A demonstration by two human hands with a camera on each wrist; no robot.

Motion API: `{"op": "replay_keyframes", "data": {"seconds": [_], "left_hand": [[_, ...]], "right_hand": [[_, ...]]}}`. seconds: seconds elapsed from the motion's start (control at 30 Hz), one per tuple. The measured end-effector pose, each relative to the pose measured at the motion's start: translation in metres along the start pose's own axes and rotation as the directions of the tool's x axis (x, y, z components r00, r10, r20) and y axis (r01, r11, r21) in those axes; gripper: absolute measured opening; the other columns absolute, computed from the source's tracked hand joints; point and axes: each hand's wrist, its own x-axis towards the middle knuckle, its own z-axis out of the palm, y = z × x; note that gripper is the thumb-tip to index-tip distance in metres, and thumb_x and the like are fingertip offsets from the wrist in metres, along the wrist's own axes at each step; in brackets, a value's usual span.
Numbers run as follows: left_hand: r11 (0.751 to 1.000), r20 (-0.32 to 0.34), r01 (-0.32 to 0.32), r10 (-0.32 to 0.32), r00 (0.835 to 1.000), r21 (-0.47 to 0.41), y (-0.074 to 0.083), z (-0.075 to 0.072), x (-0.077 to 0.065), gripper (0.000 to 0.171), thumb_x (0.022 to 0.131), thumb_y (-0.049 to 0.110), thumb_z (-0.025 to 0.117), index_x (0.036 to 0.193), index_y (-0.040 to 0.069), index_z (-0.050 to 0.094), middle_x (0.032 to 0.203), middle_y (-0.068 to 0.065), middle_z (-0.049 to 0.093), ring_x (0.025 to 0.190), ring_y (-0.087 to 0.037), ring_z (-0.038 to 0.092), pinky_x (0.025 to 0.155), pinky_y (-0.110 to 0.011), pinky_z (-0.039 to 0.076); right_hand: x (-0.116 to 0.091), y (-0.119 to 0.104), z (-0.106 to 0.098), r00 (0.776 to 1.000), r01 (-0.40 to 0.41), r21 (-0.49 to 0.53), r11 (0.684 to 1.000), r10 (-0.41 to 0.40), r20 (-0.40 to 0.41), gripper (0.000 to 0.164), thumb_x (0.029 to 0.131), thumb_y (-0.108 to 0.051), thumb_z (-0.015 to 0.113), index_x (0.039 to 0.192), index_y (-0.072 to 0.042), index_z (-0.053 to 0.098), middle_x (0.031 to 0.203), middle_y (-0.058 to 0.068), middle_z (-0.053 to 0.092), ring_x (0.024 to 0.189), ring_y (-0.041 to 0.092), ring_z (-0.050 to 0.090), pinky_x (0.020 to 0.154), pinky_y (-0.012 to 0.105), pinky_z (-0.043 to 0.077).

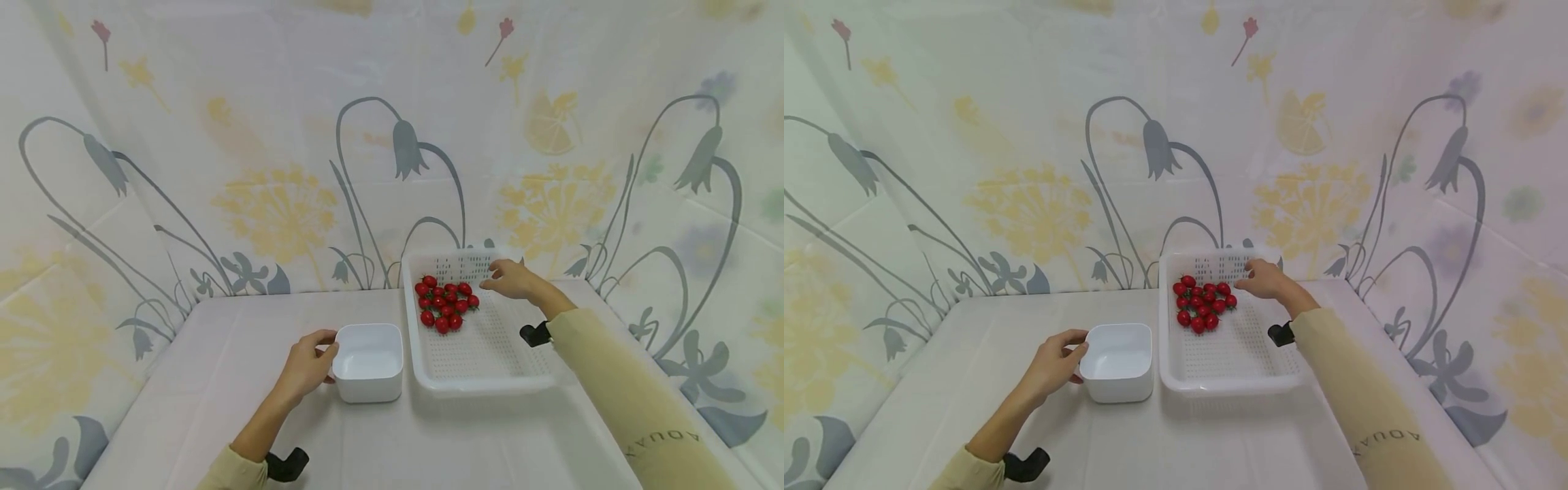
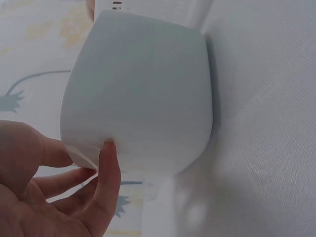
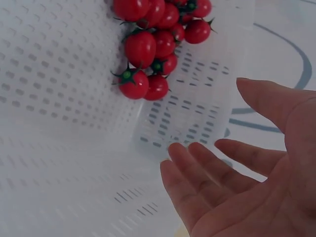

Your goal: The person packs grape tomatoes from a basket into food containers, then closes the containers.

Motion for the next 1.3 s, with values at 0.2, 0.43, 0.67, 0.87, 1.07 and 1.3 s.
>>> {"op": "replay_keyframes", "data": {"seconds": [0.2, 0.43, 0.67, 0.87, 1.07, 1.3], "left_hand": [[1.0, -0.006, 0.003, -0.003, 1.0, -0.016, -0.001, 0.002, -0.002, 0.033, 0.103, 0.009, 0.057, 0.133, -0.003, 0.061, 0.131, -0.021, 0.063, 0.079, -0.019, 0.065, 0.058, -0.033, 0.063], [0.999, -0.014, 0.007, -0.007, 1.0, -0.033, -0.005, 0.004, 0.001, 0.033, 0.102, 0.01, 0.057, 0.133, -0.002, 0.061, 0.131, -0.02, 0.062, 0.078, -0.019, 0.065, 0.057, -0.032, 0.063], [0.999, -0.016, 0.017, -0.018, 1.0, -0.034, -0.004, 0.003, 0.0, 0.033, 0.103, 0.011, 0.056, 0.134, -0.001, 0.06, 0.134, -0.021, 0.06, 0.081, -0.02, 0.065, 0.057, -0.031, 0.063], [0.999, -0.016, 0.005, -0.006, 1.0, -0.037, -0.005, 0.003, -0.002, 0.034, 0.104, 0.012, 0.055, 0.135, -0.001, 0.059, 0.135, -0.021, 0.059, 0.081, -0.019, 0.065, 0.057, -0.031, 0.063], [0.999, -0.01, 0.004, -0.004, 1.0, -0.051, -0.007, 0.003, -0.003, 0.034, 0.105, 0.013, 0.054, 0.136, -0.001, 0.059, 0.137, -0.022, 0.059, 0.081, -0.022, 0.066, 0.056, -0.031, 0.062], [0.999, -0.007, 0.001, -0.001, 1.0, -0.038, -0.007, 0.002, -0.003, 0.034, 0.105, 0.013, 0.055, 0.136, -0.001, 0.059, 0.138, -0.022, 0.059, 0.081, -0.022, 0.067, 0.055, -0.033, 0.062]], "right_hand": [[0.013, 0.006, 0.009, 1.0, -0.019, 0.028, 0.999, 0.019, -0.001, 0.06, 0.102, -0.026, 0.057, 0.141, 0.017, 0.042, 0.141, 0.038, 0.048, 0.127, 0.051, 0.051, 0.105, 0.062, 0.049], [0.025, 0.012, 0.019, 0.998, -0.054, 0.07, 0.996, 0.052, 0.032, 0.058, 0.102, -0.022, 0.057, 0.139, 0.02, 0.042, 0.139, 0.039, 0.048, 0.124, 0.05, 0.055, 0.105, 0.058, 0.05], [0.032, 0.018, 0.026, 0.993, -0.1, 0.204, 0.974, 0.086, 0.075, 0.05, 0.103, -0.012, 0.055, 0.138, 0.022, 0.042, 0.143, 0.04, 0.045, 0.124, 0.05, 0.056, 0.106, 0.055, 0.052], [0.04, 0.024, 0.035, 0.99, -0.14, 0.261, 0.955, 0.128, 0.062, 0.045, 0.101, -0.009, 0.058, 0.133, 0.02, 0.048, 0.134, 0.036, 0.055, 0.121, 0.048, 0.059, 0.104, 0.053, 0.054], [0.045, 0.029, 0.044, 0.987, -0.159, 0.253, 0.954, 0.154, 0.039, 0.038, 0.1, -0.009, 0.061, 0.127, 0.017, 0.055, 0.125, 0.031, 0.061, 0.113, 0.043, 0.064, 0.097, 0.05, 0.058], [0.053, 0.033, 0.052, 0.988, -0.144, 0.205, 0.968, 0.152, -0.026, 0.033, 0.096, -0.009, 0.065, 0.12, 0.013, 0.063, 0.109, 0.025, 0.068, 0.094, 0.033, 0.07, 0.08, 0.04, 0.064]]}}
